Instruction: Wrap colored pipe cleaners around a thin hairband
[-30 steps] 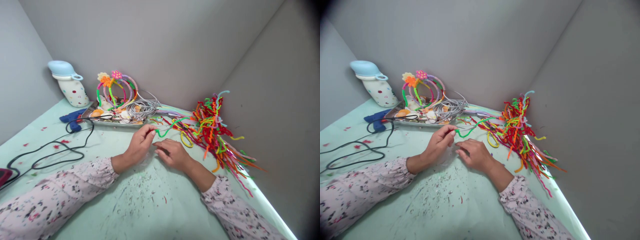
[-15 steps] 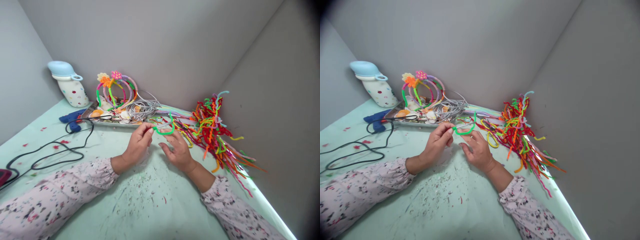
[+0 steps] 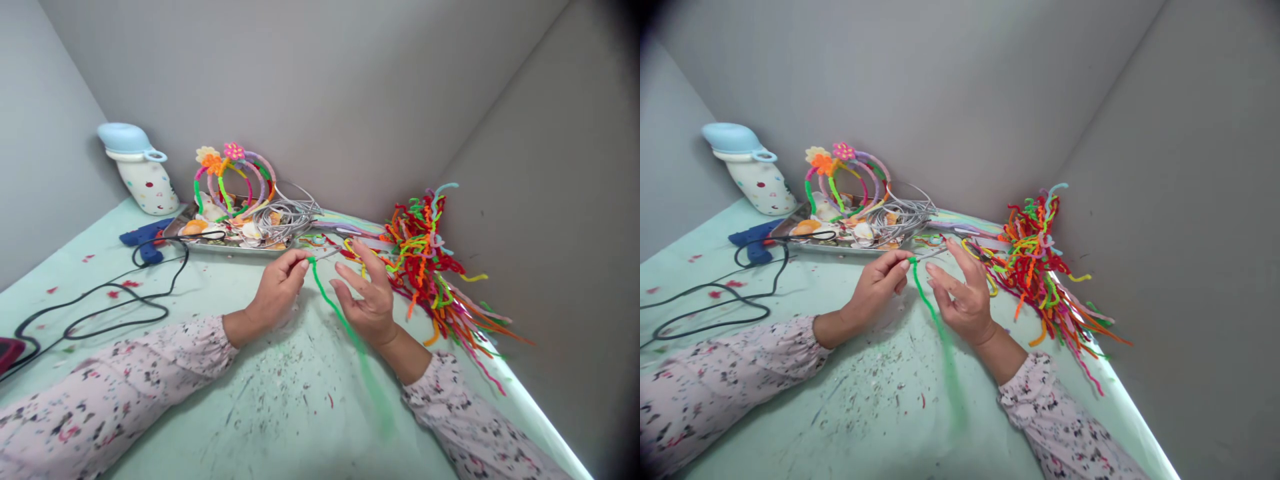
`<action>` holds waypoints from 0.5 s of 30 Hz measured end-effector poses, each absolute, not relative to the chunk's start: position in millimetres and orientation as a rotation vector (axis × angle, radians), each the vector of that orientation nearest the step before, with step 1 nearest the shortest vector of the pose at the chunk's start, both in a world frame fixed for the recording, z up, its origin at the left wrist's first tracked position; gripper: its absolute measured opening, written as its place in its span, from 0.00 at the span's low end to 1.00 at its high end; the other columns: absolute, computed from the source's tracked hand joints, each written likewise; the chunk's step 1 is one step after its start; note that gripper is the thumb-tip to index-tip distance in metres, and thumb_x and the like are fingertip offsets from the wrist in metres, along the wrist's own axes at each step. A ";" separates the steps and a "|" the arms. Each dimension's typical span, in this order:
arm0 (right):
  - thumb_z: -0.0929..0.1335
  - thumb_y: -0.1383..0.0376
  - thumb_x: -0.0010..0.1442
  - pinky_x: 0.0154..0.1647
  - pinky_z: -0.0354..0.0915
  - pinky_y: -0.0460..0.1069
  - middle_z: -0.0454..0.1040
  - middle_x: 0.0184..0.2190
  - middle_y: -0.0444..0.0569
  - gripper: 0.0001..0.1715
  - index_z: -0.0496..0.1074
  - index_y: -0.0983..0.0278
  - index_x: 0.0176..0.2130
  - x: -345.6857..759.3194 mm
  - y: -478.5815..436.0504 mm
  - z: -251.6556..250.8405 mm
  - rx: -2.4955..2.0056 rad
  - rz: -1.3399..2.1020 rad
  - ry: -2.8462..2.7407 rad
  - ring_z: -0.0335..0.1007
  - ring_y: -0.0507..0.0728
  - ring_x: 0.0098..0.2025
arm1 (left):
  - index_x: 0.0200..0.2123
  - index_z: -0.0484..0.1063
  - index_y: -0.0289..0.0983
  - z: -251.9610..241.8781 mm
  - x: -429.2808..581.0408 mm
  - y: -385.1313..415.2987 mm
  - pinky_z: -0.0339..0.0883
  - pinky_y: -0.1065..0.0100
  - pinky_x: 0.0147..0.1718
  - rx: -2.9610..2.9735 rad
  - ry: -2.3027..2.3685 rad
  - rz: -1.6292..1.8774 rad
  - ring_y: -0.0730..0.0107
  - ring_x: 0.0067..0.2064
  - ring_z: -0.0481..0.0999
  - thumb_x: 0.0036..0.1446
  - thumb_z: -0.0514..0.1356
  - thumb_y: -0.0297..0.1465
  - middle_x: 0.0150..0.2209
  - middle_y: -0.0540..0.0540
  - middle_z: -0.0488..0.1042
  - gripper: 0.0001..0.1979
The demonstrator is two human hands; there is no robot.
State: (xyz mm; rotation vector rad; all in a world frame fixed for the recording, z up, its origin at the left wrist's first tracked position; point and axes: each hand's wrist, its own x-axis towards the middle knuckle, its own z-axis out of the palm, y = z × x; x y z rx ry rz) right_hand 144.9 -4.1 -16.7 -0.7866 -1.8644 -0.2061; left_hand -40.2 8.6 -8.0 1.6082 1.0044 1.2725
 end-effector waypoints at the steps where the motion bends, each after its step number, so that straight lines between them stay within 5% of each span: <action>1: 0.68 0.68 0.58 0.57 0.62 0.65 0.60 0.61 0.50 0.27 0.65 0.51 0.56 145.1 -2.3 -17.0 -0.796 -0.218 -1.852 0.60 0.65 0.61 | 0.41 0.70 0.37 -8.6 -40.6 8.9 0.56 0.73 0.24 1.626 1.010 1.262 0.77 0.23 0.60 0.61 0.54 0.35 0.20 0.55 0.61 0.10; 5: 0.68 0.66 0.58 0.55 0.64 0.61 0.68 0.54 0.51 0.29 0.62 0.54 0.58 145.8 6.3 -19.1 -0.849 -0.276 -1.838 0.66 0.62 0.55 | 0.42 0.70 0.36 -8.2 -40.1 7.4 0.57 0.72 0.26 1.672 1.005 1.204 0.76 0.23 0.61 0.62 0.53 0.35 0.20 0.54 0.62 0.11; 15: 0.70 0.66 0.56 0.44 0.64 0.55 0.75 0.37 0.47 0.11 0.71 0.57 0.41 144.5 8.3 -23.6 -0.851 -0.306 -1.923 0.70 0.58 0.42 | 0.39 0.70 0.35 -4.3 -35.8 -0.2 0.60 0.71 0.32 1.959 0.964 1.123 0.73 0.31 0.67 0.61 0.52 0.30 0.31 0.49 0.70 0.09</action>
